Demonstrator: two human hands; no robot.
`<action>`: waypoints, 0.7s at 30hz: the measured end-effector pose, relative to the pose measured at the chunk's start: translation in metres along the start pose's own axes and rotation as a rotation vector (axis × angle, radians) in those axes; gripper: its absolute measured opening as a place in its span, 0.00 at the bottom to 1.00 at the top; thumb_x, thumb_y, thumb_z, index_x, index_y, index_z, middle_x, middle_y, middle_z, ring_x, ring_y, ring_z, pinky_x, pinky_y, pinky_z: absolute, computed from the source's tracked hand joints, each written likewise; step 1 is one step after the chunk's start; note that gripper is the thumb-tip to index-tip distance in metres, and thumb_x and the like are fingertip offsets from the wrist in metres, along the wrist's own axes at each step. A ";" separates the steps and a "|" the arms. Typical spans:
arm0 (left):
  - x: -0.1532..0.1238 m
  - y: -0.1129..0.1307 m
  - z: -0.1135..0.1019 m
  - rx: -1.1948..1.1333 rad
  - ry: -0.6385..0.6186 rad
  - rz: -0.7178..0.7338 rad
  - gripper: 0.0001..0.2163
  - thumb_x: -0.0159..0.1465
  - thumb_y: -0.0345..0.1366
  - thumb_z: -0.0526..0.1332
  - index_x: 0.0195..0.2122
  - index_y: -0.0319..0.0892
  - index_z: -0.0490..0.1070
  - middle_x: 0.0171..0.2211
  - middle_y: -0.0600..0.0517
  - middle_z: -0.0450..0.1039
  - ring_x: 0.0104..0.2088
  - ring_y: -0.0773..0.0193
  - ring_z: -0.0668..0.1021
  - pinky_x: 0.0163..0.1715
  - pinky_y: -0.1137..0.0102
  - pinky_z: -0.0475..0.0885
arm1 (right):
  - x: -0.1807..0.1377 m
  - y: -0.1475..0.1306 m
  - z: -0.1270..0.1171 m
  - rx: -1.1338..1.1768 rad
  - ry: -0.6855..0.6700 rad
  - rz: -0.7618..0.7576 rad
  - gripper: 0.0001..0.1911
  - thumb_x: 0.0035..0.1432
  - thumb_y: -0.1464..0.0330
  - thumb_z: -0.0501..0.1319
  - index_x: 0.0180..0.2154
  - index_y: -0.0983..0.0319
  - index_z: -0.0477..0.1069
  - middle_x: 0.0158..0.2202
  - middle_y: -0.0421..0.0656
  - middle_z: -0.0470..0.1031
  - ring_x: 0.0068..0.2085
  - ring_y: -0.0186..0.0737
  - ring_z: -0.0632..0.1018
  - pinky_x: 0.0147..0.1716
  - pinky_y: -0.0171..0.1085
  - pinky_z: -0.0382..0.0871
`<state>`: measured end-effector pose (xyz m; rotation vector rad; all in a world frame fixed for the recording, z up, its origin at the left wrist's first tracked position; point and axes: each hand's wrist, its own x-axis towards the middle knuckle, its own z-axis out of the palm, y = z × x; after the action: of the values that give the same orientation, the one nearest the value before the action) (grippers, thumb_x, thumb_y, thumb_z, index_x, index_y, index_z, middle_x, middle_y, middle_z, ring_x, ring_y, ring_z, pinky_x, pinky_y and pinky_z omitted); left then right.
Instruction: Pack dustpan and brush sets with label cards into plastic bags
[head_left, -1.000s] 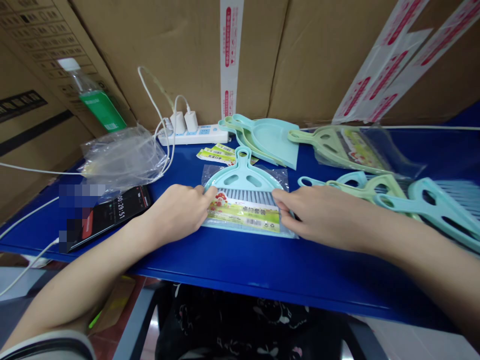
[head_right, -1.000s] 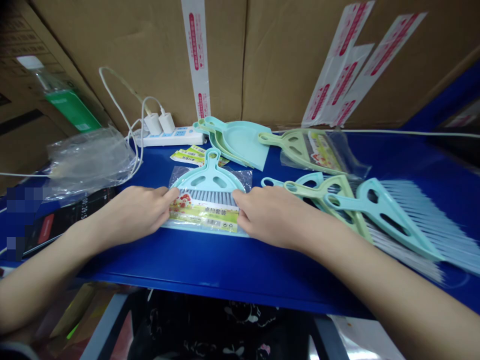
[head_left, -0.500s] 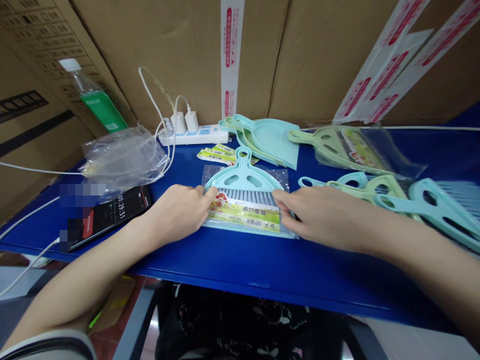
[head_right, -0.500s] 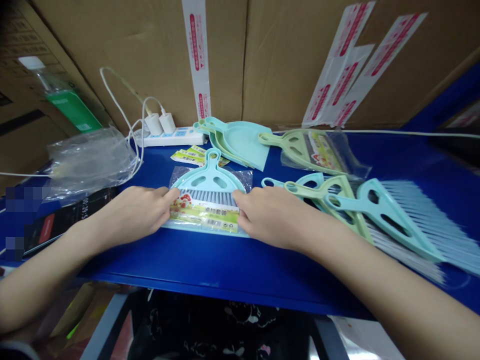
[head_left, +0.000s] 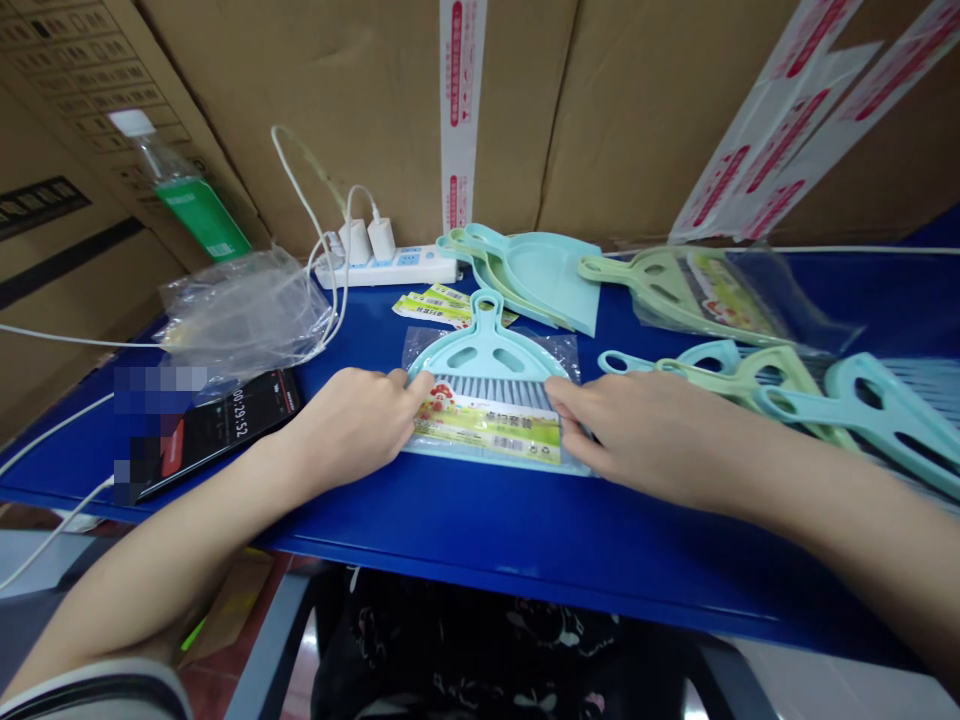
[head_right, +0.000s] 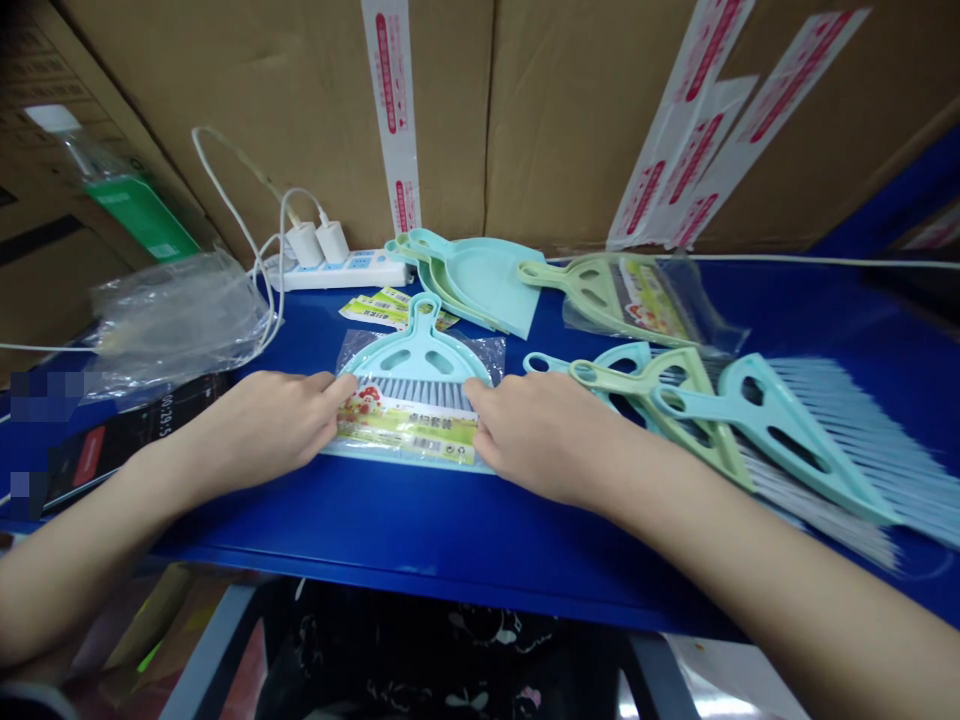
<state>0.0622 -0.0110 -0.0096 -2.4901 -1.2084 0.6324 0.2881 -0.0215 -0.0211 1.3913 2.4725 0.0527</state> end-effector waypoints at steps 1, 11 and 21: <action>0.000 0.000 0.000 -0.002 -0.001 -0.001 0.12 0.64 0.28 0.48 0.43 0.37 0.67 0.30 0.47 0.74 0.27 0.57 0.79 0.24 0.67 0.67 | 0.000 0.000 0.000 0.002 0.011 -0.002 0.10 0.60 0.70 0.46 0.33 0.61 0.65 0.21 0.42 0.69 0.21 0.39 0.68 0.20 0.38 0.44; 0.000 -0.001 0.001 -0.009 0.013 0.004 0.12 0.64 0.27 0.47 0.44 0.37 0.67 0.29 0.47 0.74 0.27 0.55 0.79 0.24 0.66 0.68 | 0.000 -0.001 -0.002 -0.009 -0.007 0.011 0.09 0.60 0.71 0.47 0.33 0.61 0.65 0.20 0.40 0.68 0.21 0.38 0.70 0.20 0.37 0.44; 0.000 -0.001 0.001 -0.023 0.016 0.000 0.12 0.63 0.27 0.48 0.43 0.37 0.68 0.29 0.47 0.73 0.26 0.56 0.78 0.24 0.67 0.67 | 0.001 0.002 -0.001 0.038 0.032 0.000 0.07 0.59 0.71 0.49 0.30 0.60 0.63 0.19 0.40 0.68 0.19 0.36 0.67 0.19 0.37 0.43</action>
<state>0.0612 -0.0104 -0.0102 -2.5088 -1.2173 0.6010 0.2890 -0.0194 -0.0200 1.4167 2.5124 0.0285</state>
